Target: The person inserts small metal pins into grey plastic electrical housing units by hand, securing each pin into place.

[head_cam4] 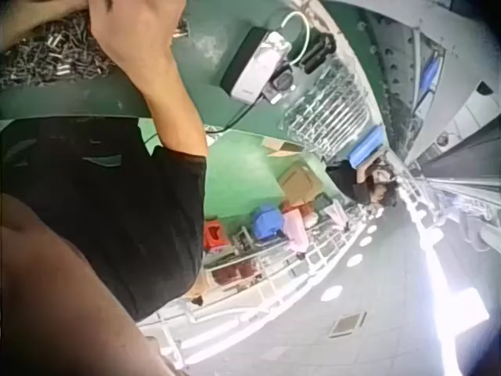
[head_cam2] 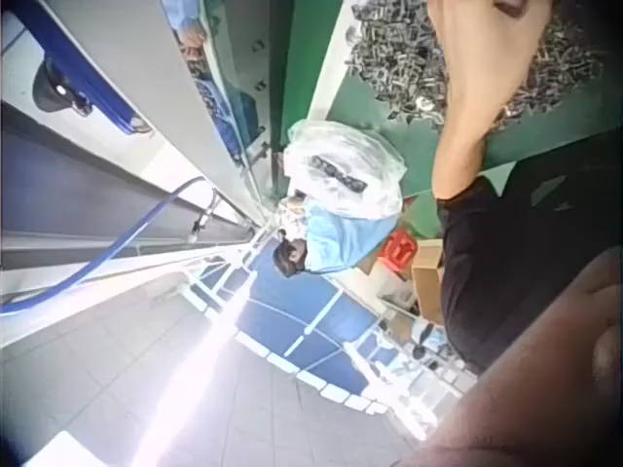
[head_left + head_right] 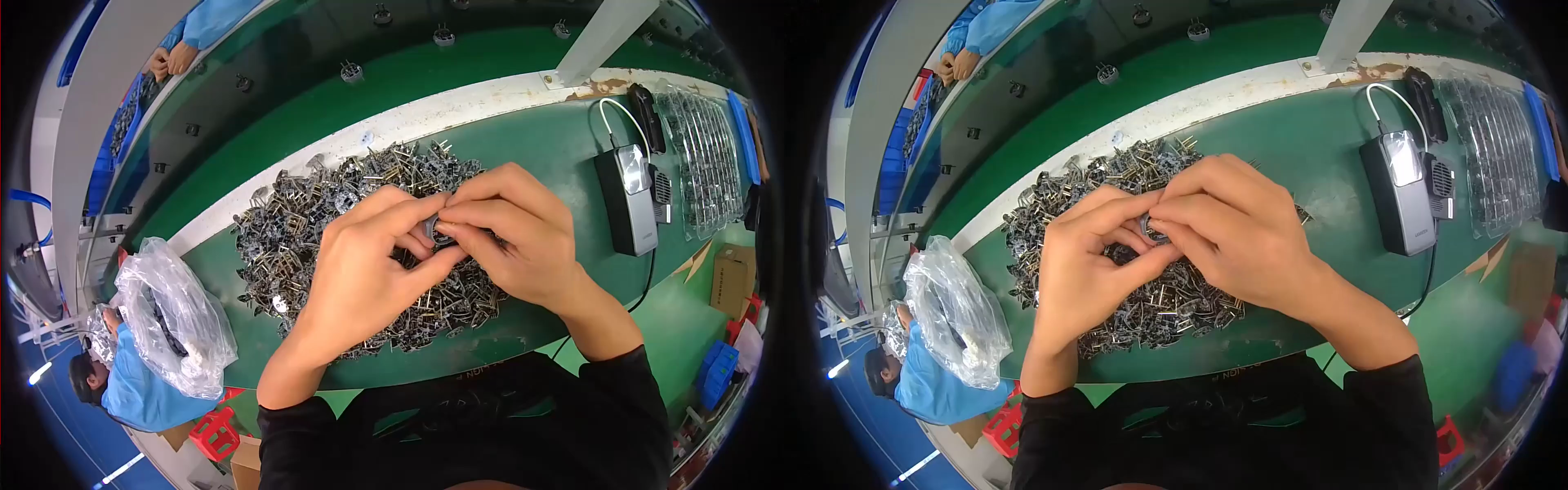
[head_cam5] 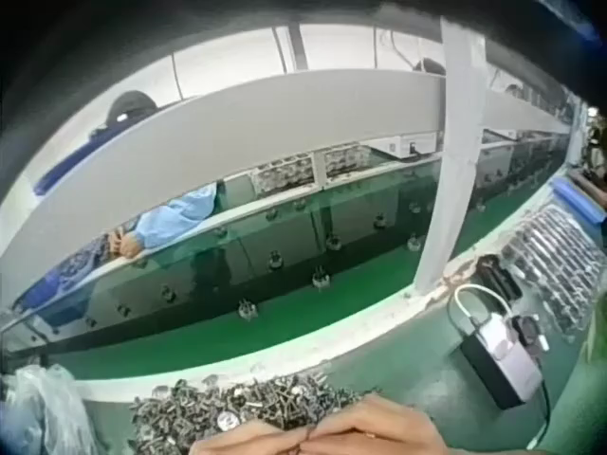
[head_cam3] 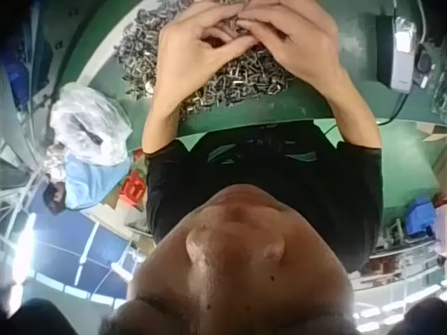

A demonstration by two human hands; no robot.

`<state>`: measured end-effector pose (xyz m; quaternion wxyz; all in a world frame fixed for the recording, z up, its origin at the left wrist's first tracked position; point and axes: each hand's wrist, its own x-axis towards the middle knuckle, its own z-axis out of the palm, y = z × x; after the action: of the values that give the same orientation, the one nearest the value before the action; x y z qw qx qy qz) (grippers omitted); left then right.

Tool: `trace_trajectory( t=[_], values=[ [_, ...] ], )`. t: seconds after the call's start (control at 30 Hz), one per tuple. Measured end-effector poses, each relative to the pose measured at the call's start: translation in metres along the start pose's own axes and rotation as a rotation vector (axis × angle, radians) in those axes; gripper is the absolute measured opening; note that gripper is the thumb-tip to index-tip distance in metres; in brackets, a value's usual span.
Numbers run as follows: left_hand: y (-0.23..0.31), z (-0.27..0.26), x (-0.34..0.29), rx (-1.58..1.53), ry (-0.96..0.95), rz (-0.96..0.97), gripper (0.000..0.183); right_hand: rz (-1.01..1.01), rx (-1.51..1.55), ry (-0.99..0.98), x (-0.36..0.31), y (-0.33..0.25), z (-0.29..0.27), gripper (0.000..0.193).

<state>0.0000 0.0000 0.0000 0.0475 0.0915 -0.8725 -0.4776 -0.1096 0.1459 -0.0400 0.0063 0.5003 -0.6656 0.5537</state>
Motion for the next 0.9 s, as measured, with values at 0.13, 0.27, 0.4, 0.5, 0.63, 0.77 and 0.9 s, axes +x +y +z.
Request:
trace_trajectory(
  t=[0.13,0.27,0.4,0.5,0.63,0.77,0.9],
  values=[
    [0.0,-0.007,0.005,-0.198,0.056,-0.011,0.028,-0.055,-0.059,-0.002,0.006,-0.001,-0.007,0.023],
    [-0.026,-0.054,0.041,0.053,0.319,-0.077,0.024,0.18,-0.095,0.02,0.012,0.03,-0.034,0.028],
    [-0.108,-0.123,0.1,0.23,0.456,-0.279,0.023,0.179,-0.311,-0.081,0.012,0.052,-0.05,0.025],
    [-0.166,-0.136,0.105,0.215,0.506,-0.346,0.018,0.175,-0.296,-0.22,0.013,0.057,-0.045,0.011],
    [-0.188,-0.135,0.087,0.57,0.479,-0.264,0.03,0.306,-0.446,-0.453,0.014,0.043,-0.038,0.01],
    [-0.107,-0.124,0.031,0.468,0.797,-0.201,0.026,0.433,-0.34,-0.4,0.007,0.034,-0.048,0.015],
    [-0.084,-0.16,-0.086,0.497,1.167,-0.369,0.02,0.455,-0.306,-0.394,0.007,0.043,-0.054,0.013]
  ],
)
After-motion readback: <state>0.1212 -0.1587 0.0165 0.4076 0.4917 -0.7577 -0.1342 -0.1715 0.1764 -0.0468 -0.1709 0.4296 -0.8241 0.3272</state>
